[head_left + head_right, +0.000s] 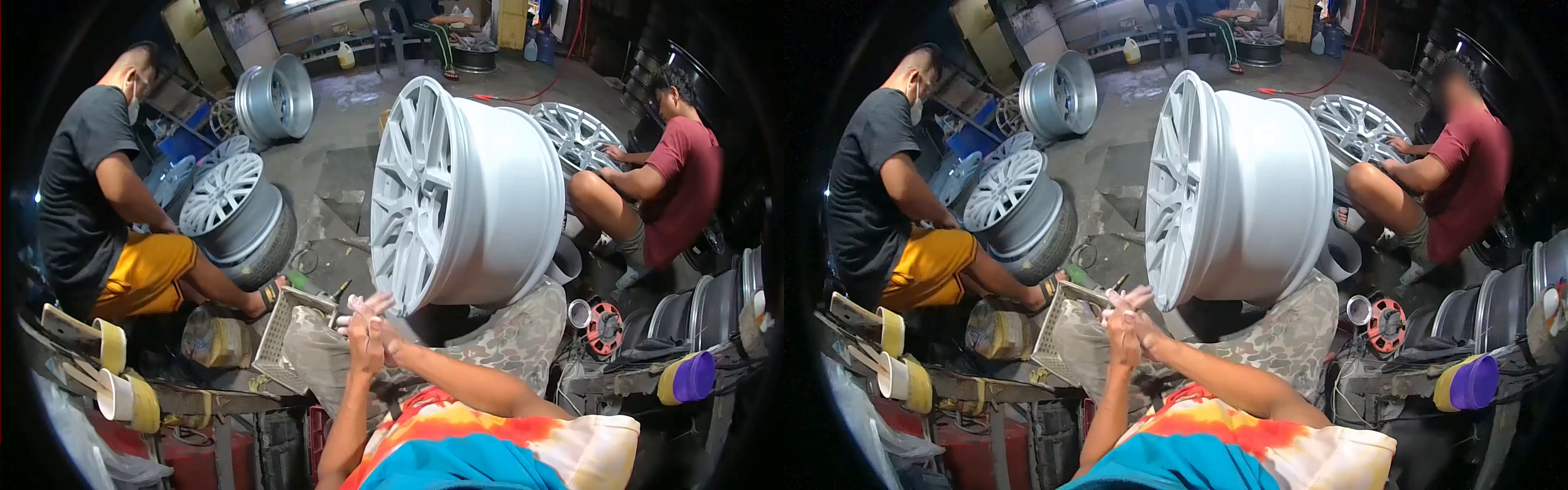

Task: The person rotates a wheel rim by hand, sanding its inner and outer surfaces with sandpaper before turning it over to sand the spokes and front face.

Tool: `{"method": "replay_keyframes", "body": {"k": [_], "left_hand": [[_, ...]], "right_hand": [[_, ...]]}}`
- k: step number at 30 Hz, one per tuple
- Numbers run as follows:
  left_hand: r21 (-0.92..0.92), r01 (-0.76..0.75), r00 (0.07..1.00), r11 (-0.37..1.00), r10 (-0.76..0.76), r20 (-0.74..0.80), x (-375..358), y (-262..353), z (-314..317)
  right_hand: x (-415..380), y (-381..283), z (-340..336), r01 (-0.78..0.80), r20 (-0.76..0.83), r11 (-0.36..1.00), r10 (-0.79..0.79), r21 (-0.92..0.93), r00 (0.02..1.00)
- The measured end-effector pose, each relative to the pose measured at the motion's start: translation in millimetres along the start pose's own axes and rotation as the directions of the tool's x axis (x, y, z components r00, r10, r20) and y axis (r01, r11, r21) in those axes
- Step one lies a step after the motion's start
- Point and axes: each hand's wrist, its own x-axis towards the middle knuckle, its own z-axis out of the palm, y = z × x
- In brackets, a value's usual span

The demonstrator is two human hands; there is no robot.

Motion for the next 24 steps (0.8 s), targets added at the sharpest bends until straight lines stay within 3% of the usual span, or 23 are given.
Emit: {"method": "replay_keyframes", "body": {"k": [1,2,3,5,6,7,8,9,10,11,12,13,14,15,17,18,19,20,21,22,23,24], "left_hand": [[-0.004,0.005,1.000,1.000,-0.005,-0.005,1,-6,-7],[-0.028,-0.007,0.994,1.000,0.004,-0.107,8,-15,-19],[-0.051,-0.014,0.979,0.999,0.004,-0.203,11,-23,-31],[0.088,-0.077,0.947,0.993,0.101,-0.305,23,-2,-40],[0.090,-0.075,0.947,0.993,0.099,-0.306,23,-1,-37],[0.097,-0.079,0.967,0.992,0.100,-0.234,23,0,-35],[0.106,-0.087,0.981,0.990,0.104,-0.163,26,0,-35],[0.109,-0.096,0.990,0.989,0.107,-0.094,30,0,-33],[0.104,-0.092,0.995,0.990,0.096,-0.027,29,-2,-29],[0.098,-0.087,0.996,0.991,0.084,0.038,28,-4,-26],[0.117,-0.153,0.986,0.981,0.159,-0.046,33,-13,-27],[0.113,-0.137,0.988,0.984,0.145,-0.061,37,-16,-32],[0.013,-0.010,0.986,1.000,0.012,-0.167,42,-17,-37],[-0.097,0.109,0.957,0.989,-0.131,-0.257,47,-17,-43],[0.051,0.184,0.969,0.982,-0.172,-0.179,63,-24,-48],[0.042,0.163,0.984,0.986,-0.159,-0.083,70,-22,-44],[0.026,0.140,0.990,0.990,-0.141,0.016,79,-16,-36],[-0.005,0.054,0.994,0.999,-0.054,0.090,89,-10,-27],[-0.025,0.033,0.986,0.999,-0.028,0.167,96,-7,-16],[-0.048,0.010,0.971,0.999,0.001,0.240,104,-4,-5],[-0.093,-0.053,0.952,0.994,0.078,0.295,114,2,4],[-0.120,-0.033,0.914,0.992,0.078,0.397,121,6,10]], "right_hand": [[-4,-9,0,-0.003,-0.109,0.998,-0.004,-0.067,0.994],[-1,-19,-1,-0.006,-0.208,0.990,-0.023,-0.137,0.978],[6,-18,-9,-0.042,-0.257,0.999,0.043,0.010,0.966],[17,-19,4,0.001,-0.253,1.000,0.003,0.015,0.968],[15,-16,16,0.084,-0.029,0.996,-0.083,0.042,0.996],[14,-15,28,0.159,0.198,0.984,-0.173,0.087,0.965],[34,-19,21,-0.154,0.167,0.975,0.128,0.158,0.978],[33,-23,18,-0.157,0.172,0.976,0.130,0.149,0.976],[18,-28,13,-0.025,0.149,0.987,0.049,-0.158,0.988],[7,-34,6,0.101,0.157,0.887,-0.032,-0.451,0.987],[8,-36,-9,0.019,-0.002,0.611,-0.033,-0.791,0.999],[-13,-66,3,0.200,0.129,0.497,-0.174,-0.844,0.976],[-42,-113,31,0.367,0.272,0.359,-0.288,-0.858,0.918],[-58,-153,50,0.376,0.303,0.325,-0.253,-0.868,0.919],[-73,-210,63,0.435,0.337,0.272,-0.341,-0.858,0.878],[-73,-241,63,0.421,0.337,0.146,-0.397,-0.895,0.854],[-67,-267,55,0.417,0.384,-0.057,-0.518,-0.907,0.764],[-56,-291,42,0.315,0.392,-0.235,-0.619,-0.919,0.681],[-40,-316,42,0.259,0.364,-0.260,-0.737,-0.930,0.569],[-25,-342,37,0.166,0.319,-0.272,-0.786,-0.948,0.529],[-6,-369,19,0.109,0.384,-0.379,-0.798,-0.919,0.465],[14,-392,-2,0.126,0.409,-0.395,-0.801,-0.910,0.438]]}}
